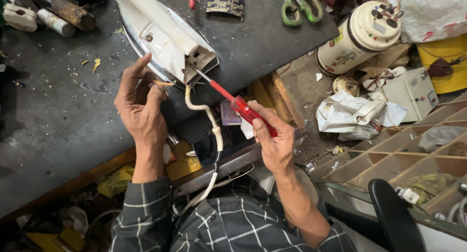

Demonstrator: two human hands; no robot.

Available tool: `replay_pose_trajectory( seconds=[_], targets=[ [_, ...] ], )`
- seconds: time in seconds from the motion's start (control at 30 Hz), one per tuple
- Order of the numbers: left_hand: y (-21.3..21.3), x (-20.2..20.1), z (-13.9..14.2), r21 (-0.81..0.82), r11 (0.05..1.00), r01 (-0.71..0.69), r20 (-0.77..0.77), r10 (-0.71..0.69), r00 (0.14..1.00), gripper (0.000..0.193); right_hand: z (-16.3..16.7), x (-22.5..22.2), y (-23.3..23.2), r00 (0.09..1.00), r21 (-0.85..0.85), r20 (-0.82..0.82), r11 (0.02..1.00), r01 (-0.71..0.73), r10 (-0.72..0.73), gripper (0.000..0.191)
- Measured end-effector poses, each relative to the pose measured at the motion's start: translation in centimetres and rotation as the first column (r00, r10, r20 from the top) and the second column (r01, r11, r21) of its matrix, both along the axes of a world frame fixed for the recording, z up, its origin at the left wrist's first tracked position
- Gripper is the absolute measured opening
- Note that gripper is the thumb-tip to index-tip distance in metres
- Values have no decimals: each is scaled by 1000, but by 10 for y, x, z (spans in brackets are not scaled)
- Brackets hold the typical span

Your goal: The person repairs a white electric iron by repeatedly inserting and tightening internal wiring with a red screwdriver. They manipulate the cord and internal components, securing connections inside the iron's housing.

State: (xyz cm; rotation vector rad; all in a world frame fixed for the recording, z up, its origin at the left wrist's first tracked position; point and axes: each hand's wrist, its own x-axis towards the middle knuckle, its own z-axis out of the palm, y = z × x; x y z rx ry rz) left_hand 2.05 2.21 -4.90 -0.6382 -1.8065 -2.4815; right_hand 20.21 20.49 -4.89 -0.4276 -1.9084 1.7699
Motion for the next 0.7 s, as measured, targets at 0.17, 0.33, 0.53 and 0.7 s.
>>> replay_pose_trajectory(
  seconds=[0.17, 0.33, 0.53, 0.7],
  targets=[
    [0, 0, -1, 2, 1000, 1, 28, -1, 1000, 47, 6, -1, -5, 997, 333, -69, 942, 44, -22, 32],
    [0, 0, -1, 7, 1000, 16, -11, -16, 1000, 45, 15, 0, -17, 996, 532, -35, 841, 92, -87, 33],
    [1, -1, -2, 12, 1000, 19, -8, -18, 1000, 45, 20, 1, -24, 987, 683, -122, 712, 161, -106, 30],
    [1, 0, -1, 17, 1000, 19, 14, -19, 1000, 46, 20, 3, -23, 983, 651, -147, 737, 181, -111, 28]
  ],
)
